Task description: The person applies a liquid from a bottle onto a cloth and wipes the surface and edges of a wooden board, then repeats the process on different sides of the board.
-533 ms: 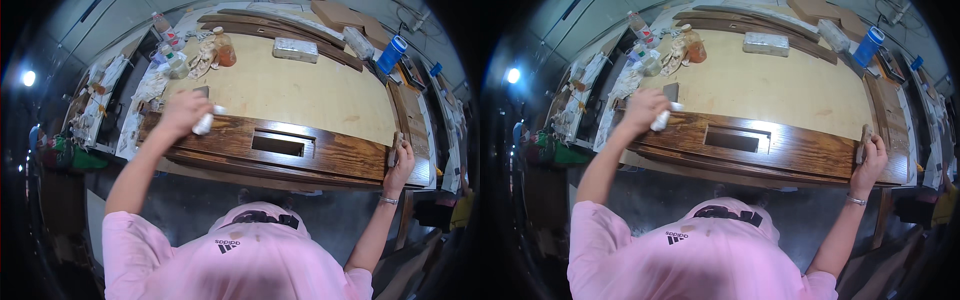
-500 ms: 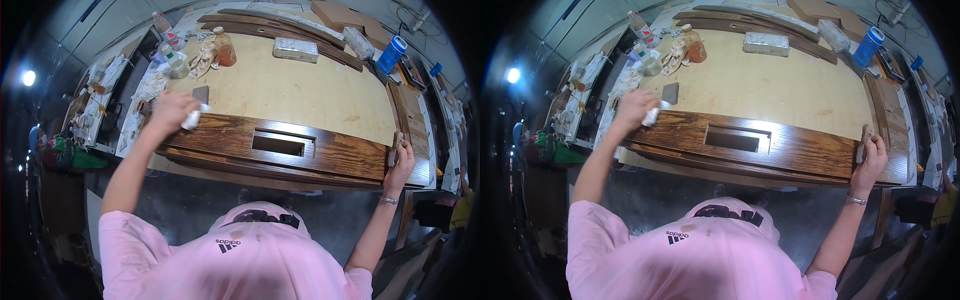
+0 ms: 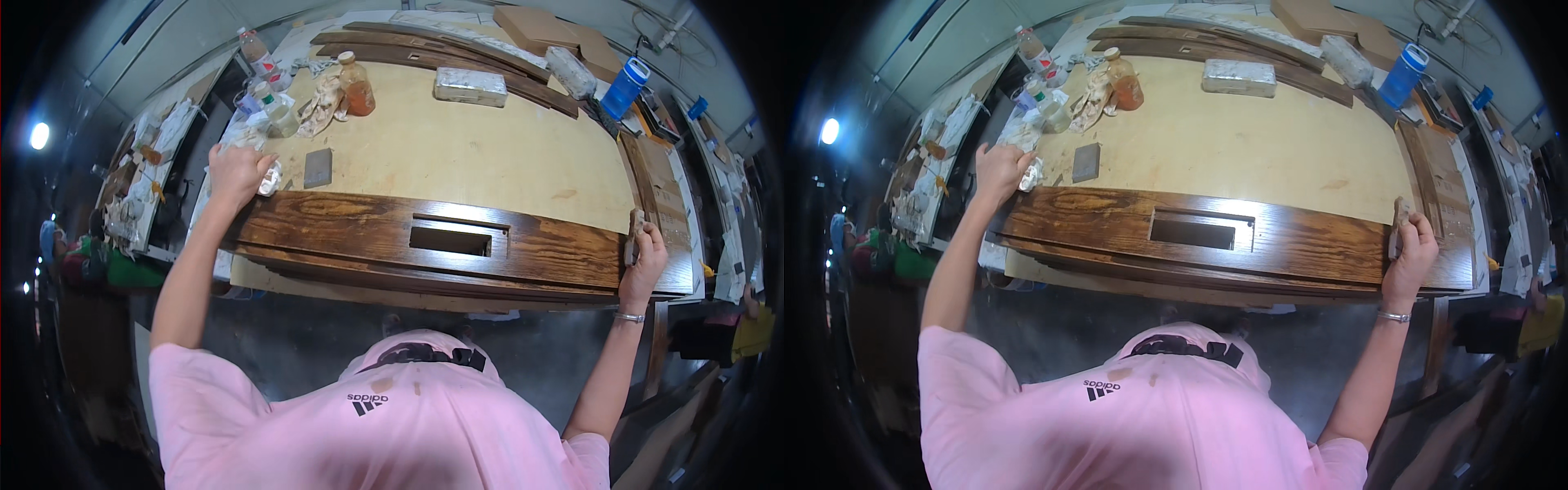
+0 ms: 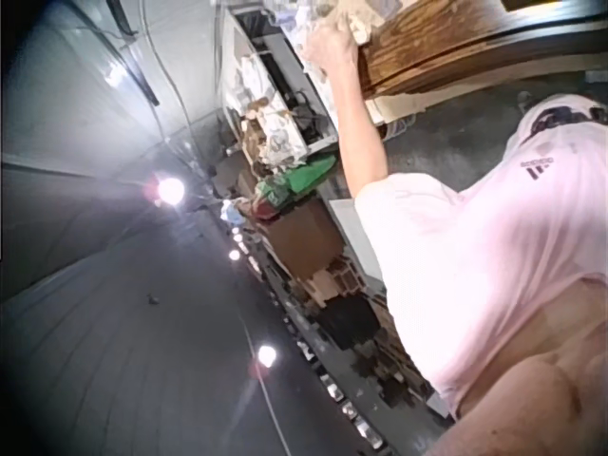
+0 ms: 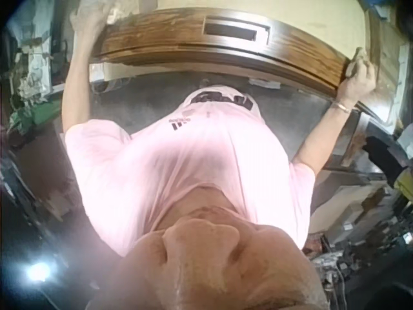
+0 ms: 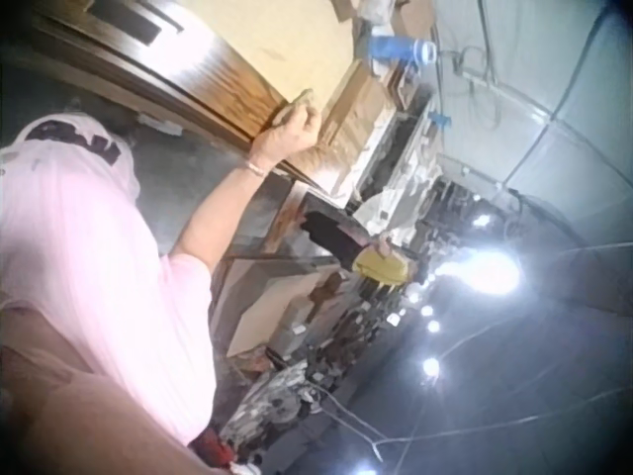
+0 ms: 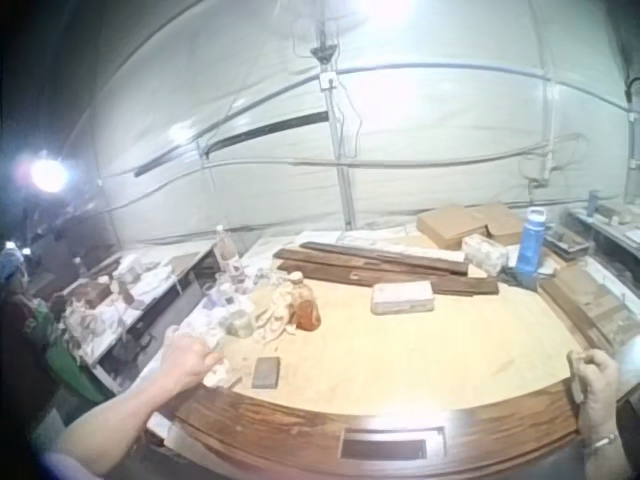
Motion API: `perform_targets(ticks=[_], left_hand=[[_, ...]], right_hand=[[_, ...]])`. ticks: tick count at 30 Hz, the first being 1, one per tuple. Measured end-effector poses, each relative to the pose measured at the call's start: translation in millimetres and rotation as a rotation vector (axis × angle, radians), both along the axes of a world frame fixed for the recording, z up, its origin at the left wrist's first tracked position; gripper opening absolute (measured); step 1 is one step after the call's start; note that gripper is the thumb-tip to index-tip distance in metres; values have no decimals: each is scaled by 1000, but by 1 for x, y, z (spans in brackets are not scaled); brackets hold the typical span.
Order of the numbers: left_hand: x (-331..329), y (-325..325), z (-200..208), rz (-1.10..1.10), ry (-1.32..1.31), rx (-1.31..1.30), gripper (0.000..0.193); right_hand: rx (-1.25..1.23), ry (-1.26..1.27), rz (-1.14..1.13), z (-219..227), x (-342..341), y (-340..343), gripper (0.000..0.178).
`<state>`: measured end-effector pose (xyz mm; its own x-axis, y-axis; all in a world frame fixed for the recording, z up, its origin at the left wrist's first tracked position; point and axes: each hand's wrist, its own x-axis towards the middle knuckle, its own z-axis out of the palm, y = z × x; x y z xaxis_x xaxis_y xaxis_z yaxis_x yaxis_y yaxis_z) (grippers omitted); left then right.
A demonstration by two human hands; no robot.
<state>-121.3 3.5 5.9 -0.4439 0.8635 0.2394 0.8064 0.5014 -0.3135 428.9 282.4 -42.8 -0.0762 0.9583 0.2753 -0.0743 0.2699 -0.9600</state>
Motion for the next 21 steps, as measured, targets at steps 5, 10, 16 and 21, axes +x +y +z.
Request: perform_targets(ticks=[5,10,16,21], left_hand=[[133,74,-3,-305,-666,258,41],[124,67,-18,-481,-463,177,33],[214,146,-21,-739,-664,261,23],[310,210,-31,-866,-512,137,30]], right_hand=[[-13,-105,-15,-5,14,5,14],[-17,-70,-20,8,3,-2,15],[6,-75,0,12,-1,-2,18],[-21,-118,-14,9,-4,-4,19]])
